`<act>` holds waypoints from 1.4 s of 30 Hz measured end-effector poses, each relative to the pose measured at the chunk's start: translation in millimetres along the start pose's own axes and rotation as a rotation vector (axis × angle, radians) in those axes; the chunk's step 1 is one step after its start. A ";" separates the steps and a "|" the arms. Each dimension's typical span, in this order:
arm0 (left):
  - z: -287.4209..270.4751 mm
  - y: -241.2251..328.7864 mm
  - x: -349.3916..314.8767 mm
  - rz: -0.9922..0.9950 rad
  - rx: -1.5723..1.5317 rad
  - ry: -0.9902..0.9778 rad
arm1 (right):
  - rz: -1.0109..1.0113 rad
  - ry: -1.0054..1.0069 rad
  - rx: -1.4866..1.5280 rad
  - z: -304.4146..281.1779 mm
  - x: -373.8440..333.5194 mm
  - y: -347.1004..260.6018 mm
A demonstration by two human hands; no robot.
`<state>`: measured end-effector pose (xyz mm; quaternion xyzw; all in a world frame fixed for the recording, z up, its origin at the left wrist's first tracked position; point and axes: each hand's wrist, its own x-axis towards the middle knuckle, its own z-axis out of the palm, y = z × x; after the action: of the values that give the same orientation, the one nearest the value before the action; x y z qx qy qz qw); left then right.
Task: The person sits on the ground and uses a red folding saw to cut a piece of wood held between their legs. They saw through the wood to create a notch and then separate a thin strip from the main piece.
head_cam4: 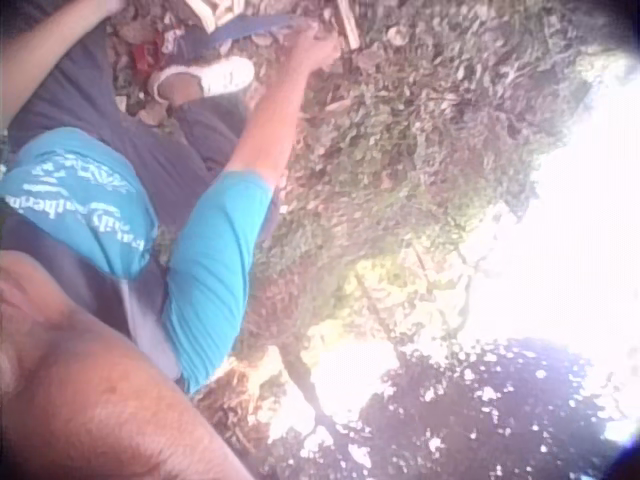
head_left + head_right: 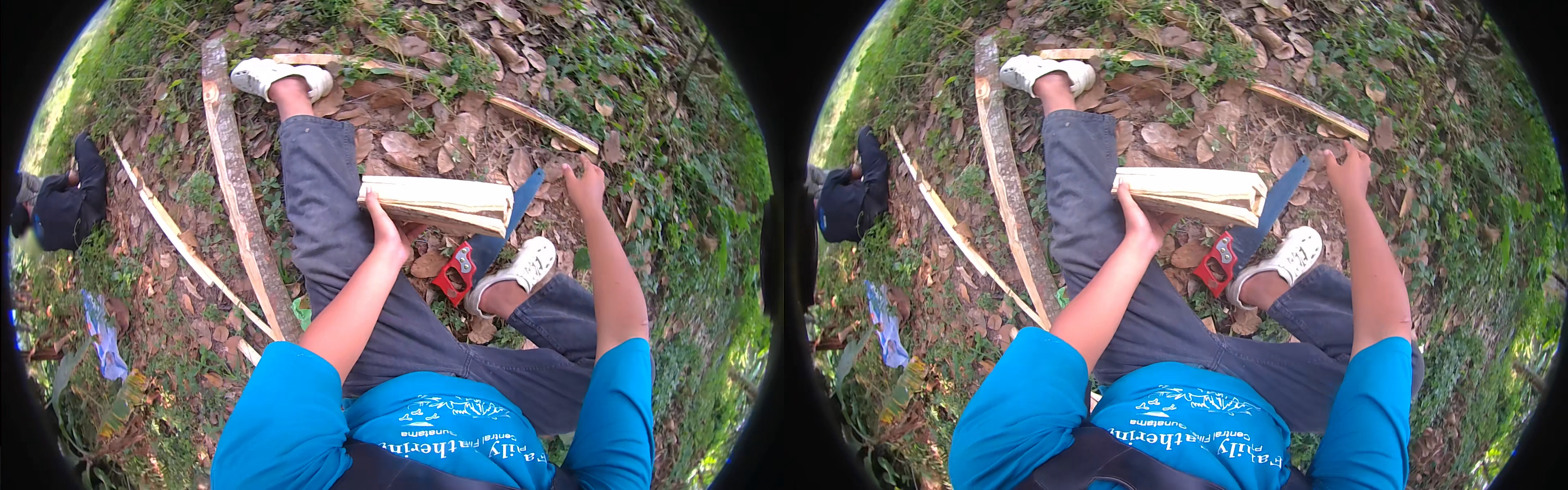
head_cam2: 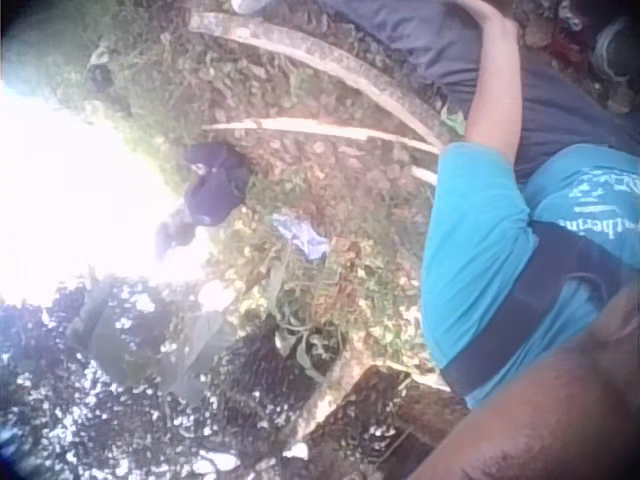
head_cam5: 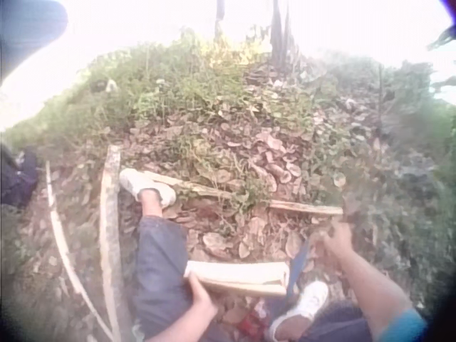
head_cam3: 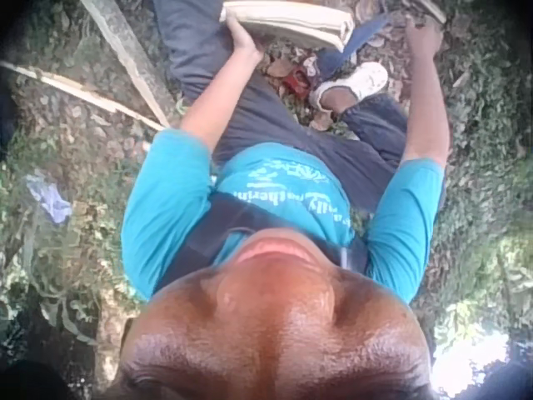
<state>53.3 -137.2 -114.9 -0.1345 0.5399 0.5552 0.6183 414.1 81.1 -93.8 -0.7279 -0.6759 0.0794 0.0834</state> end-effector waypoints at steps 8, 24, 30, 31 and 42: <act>11.5 6.4 -10.6 -0.051 0.027 0.002 | -0.262 -0.137 -0.099 79.4 94.9 -60.5; 14.4 9.4 -12.2 0.053 -0.205 -0.036 | -0.400 -0.204 0.160 1.0 53.2 -46.5; 2.2 12.3 -25.2 0.134 -0.261 -0.182 | -0.424 -0.033 0.130 -56.5 25.2 -64.9; 0.2 12.9 -27.2 0.150 -0.247 -0.164 | -0.446 0.054 0.084 -79.1 30.7 -68.6; -0.6 6.1 -21.0 0.140 -0.244 -0.161 | -0.362 0.145 -0.114 -272.3 -30.2 185.1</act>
<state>52.1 -146.9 -95.3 -0.1260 0.4252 0.6674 0.5983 653.7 33.8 129.0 -0.6019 -0.7914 -0.0280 0.1032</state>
